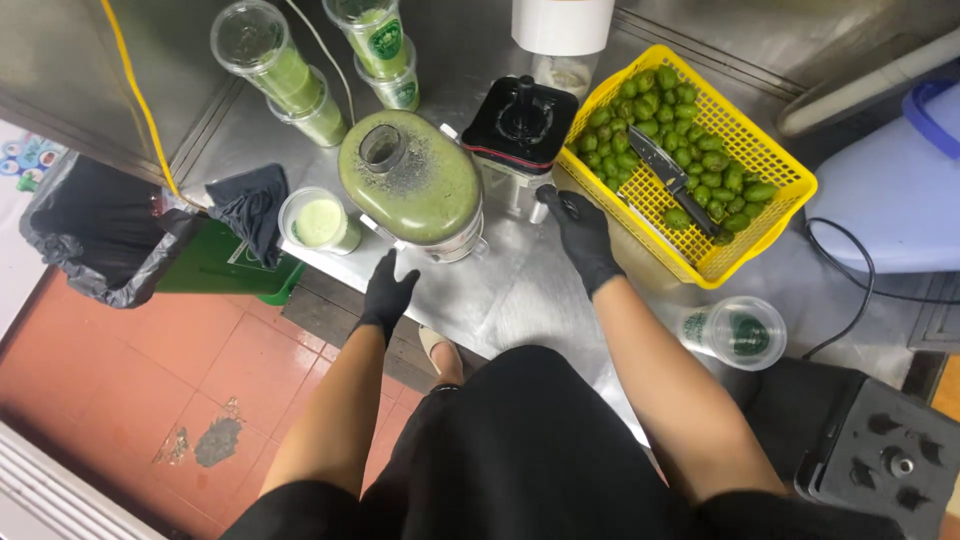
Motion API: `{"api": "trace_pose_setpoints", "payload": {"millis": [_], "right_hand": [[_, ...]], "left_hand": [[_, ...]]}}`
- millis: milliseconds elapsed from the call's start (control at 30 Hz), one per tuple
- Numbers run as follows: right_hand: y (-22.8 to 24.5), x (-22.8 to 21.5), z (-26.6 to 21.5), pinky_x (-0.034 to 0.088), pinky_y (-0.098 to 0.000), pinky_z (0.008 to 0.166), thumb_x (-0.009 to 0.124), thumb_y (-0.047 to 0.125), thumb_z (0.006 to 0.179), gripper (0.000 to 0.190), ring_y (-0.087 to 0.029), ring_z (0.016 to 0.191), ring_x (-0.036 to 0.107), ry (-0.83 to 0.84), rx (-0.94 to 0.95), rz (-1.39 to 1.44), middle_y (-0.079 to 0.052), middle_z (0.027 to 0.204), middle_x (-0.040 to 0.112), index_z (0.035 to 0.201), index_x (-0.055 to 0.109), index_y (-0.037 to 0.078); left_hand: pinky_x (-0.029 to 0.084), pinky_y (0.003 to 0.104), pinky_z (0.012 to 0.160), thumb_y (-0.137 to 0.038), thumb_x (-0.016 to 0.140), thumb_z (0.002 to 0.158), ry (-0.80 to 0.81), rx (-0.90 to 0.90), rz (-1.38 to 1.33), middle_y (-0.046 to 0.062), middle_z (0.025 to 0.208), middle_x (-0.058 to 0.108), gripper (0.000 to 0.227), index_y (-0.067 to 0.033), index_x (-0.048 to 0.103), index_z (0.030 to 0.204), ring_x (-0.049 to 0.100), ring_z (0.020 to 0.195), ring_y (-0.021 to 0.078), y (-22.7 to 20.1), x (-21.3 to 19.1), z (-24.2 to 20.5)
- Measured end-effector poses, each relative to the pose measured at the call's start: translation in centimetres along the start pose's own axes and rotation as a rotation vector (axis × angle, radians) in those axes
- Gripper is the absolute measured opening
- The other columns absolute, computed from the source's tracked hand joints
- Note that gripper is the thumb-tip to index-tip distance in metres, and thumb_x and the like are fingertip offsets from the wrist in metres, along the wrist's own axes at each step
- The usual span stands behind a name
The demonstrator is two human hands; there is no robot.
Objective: The recorder picks several small green fruits from a yellow basket, places them in a blender, adds ice, blends the mixture, and pours the result into a cup.
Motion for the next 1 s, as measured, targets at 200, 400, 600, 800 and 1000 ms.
{"api": "trace_pose_setpoints", "payload": {"millis": [200, 400, 600, 800, 1000], "right_hand": [[-17.8, -14.7, -6.3, 0.054, -0.0329, 0.102, 0.067, 0.017, 0.094, 0.029, -0.02, 0.106, 0.072, -0.18, -0.109, 0.503, -0.012, 0.114, 0.078, 0.116, 0.074, -0.001], [-11.8, -29.8, -18.6, 0.056, -0.0395, 0.104, 0.081, 0.013, 0.092, 0.027, -0.032, 0.108, 0.071, -0.692, -0.163, -0.761, -0.02, 0.116, 0.074, 0.114, 0.073, -0.001], [-18.1, -32.7, -18.7, 0.054, -0.0482, 0.088, 0.081, 0.035, 0.088, 0.047, -0.043, 0.101, 0.069, -0.487, 0.168, -0.953, -0.025, 0.113, 0.071, 0.12, 0.074, 0.002], [-18.3, -30.1, -19.1, 0.055, -0.0501, 0.085, 0.074, 0.042, 0.095, 0.037, -0.042, 0.096, 0.071, -0.428, 0.358, -0.991, -0.021, 0.1, 0.075, 0.116, 0.079, 0.012], [-12.6, -24.0, -19.7, 0.055, -0.0398, 0.078, 0.082, 0.028, 0.086, 0.033, -0.028, 0.083, 0.072, -0.347, 0.173, -0.64, -0.015, 0.093, 0.076, 0.109, 0.077, 0.006]], "left_hand": [[0.041, 0.047, 0.111, -0.033, 0.073, 0.083, 0.064, -0.068, 0.204, 0.02, 0.161, 0.036, 0.072, -0.0032, 0.047, 0.144, 0.042, 0.139, 0.0398, -4.7, -1.4, 2.0], [0.043, 0.049, 0.104, -0.022, 0.066, 0.081, 0.057, -0.101, 0.236, 0.021, 0.156, 0.041, 0.065, -0.0038, 0.05, 0.142, 0.047, 0.132, 0.0429, -0.9, 1.6, 3.9], [0.049, 0.044, 0.102, -0.014, 0.057, 0.081, -0.008, -0.236, -0.074, 0.025, 0.124, 0.068, 0.053, -0.005, 0.063, 0.133, 0.062, 0.119, 0.042, 4.6, 3.7, 7.9], [0.052, 0.043, 0.093, -0.01, 0.055, 0.08, -0.046, -0.212, -0.156, 0.027, 0.115, 0.071, 0.051, -0.0036, 0.064, 0.13, 0.066, 0.11, 0.0426, 6.1, 4.9, 7.6], [0.051, 0.042, 0.089, -0.013, 0.066, 0.078, -0.227, -0.222, -0.352, 0.024, 0.113, 0.069, 0.054, -0.0009, 0.059, 0.129, 0.066, 0.104, 0.038, 3.0, 4.7, 4.3]]}}
Point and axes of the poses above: each hand's wrist, its own z-axis towards the middle knuckle, its own x-axis out of the palm, y = z × x, the point moved 4 cm from there along z, towards the middle knuckle
